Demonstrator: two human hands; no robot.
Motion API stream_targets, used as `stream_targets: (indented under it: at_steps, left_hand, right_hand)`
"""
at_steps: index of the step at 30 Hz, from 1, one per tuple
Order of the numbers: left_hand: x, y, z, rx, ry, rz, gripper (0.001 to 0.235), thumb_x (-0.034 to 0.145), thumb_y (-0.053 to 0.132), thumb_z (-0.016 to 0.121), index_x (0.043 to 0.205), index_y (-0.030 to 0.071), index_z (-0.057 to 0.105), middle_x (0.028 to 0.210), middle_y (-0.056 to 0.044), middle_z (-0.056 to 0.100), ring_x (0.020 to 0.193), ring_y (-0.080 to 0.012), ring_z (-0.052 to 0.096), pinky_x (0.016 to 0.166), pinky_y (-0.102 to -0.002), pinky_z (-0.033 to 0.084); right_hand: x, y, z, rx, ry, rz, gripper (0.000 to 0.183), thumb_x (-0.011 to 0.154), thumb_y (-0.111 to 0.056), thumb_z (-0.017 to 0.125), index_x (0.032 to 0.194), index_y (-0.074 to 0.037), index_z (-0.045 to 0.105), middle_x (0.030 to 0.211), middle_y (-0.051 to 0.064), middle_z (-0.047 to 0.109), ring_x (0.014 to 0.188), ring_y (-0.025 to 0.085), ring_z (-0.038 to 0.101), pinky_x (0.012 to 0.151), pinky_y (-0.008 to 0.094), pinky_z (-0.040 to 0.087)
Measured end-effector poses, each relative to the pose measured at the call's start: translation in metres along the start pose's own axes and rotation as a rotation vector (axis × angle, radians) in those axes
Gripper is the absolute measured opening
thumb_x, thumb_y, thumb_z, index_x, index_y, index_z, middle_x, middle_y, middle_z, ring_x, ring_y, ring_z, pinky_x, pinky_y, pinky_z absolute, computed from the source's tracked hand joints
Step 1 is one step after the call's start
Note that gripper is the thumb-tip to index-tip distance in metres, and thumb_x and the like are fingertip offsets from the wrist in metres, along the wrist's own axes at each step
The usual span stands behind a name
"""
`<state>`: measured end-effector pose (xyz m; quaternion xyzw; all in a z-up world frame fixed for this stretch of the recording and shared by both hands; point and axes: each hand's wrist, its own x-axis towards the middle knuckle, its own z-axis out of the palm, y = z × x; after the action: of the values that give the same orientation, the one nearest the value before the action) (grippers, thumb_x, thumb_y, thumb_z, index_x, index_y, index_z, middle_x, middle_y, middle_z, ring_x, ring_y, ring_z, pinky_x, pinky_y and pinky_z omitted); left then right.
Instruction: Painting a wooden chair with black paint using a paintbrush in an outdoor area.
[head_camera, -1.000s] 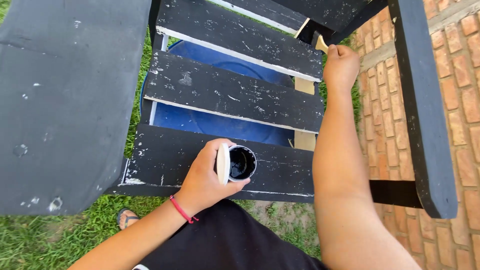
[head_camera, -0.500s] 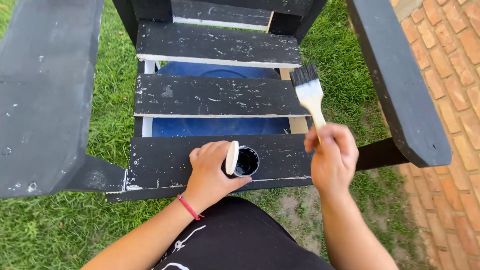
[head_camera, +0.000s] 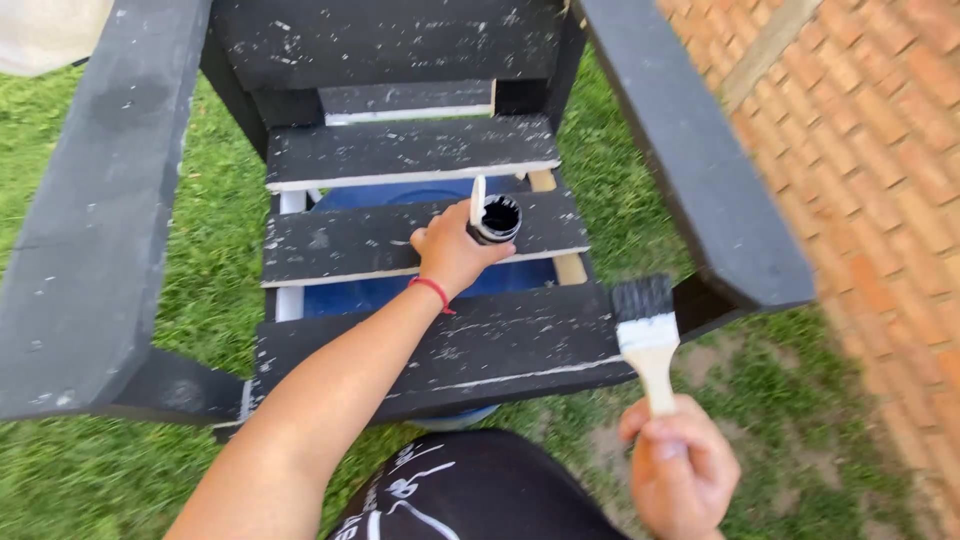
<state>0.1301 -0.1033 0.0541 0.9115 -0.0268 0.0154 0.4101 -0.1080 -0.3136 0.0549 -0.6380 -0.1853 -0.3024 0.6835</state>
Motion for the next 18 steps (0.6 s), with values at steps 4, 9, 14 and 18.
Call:
stream_targets:
  at_steps: [4, 9, 14, 18]
  left_hand:
    - [0.017, 0.014, 0.009, 0.063, -0.048, -0.033, 0.057, 0.067, 0.055, 0.078, 0.115, 0.027, 0.066, 0.111, 0.002, 0.071, 0.111, -0.0284, 0.06, 0.091, -0.043, 0.032]
    - [0.009, -0.003, 0.01, 0.13, -0.078, -0.01, 0.072, 0.068, 0.057, 0.083, 0.128, 0.026, 0.06, 0.124, -0.001, 0.068, 0.117, -0.029, 0.058, 0.099, -0.05, 0.032]
    - [-0.06, -0.015, -0.017, 0.03, 0.179, 0.403, 0.039, 0.079, 0.031, 0.077, 0.113, 0.019, 0.064, 0.095, 0.002, 0.073, 0.092, -0.019, 0.068, 0.096, -0.047, 0.039]
    - [-0.116, 0.003, -0.042, 0.052, 0.393, 1.095, 0.04, 0.092, 0.015, 0.079, 0.124, 0.015, 0.055, 0.089, 0.002, 0.069, 0.075, -0.0159, 0.064, 0.073, -0.036, 0.051]
  right_hand:
    - [-0.006, -0.003, -0.002, -0.067, 0.151, 0.056, 0.013, 0.092, -0.013, 0.058, 0.098, -0.009, 0.069, 0.085, 0.019, 0.065, 0.067, 0.018, 0.058, 0.061, 0.027, 0.048]
    - [-0.01, -0.007, 0.008, -0.069, 0.082, 0.141, 0.013, 0.092, -0.017, 0.061, 0.1, -0.012, 0.07, 0.091, 0.015, 0.067, 0.079, 0.023, 0.063, 0.065, 0.032, 0.055]
    - [-0.007, -0.002, 0.022, 0.028, -0.047, 0.134, 0.025, 0.096, -0.018, 0.062, 0.118, -0.005, 0.064, 0.106, 0.019, 0.063, 0.089, 0.026, 0.062, 0.07, 0.033, 0.052]
    - [0.002, 0.007, 0.045, 0.072, -0.145, 0.117, 0.033, 0.097, -0.016, 0.062, 0.126, 0.001, 0.058, 0.114, 0.021, 0.062, 0.088, 0.026, 0.063, 0.07, 0.032, 0.054]
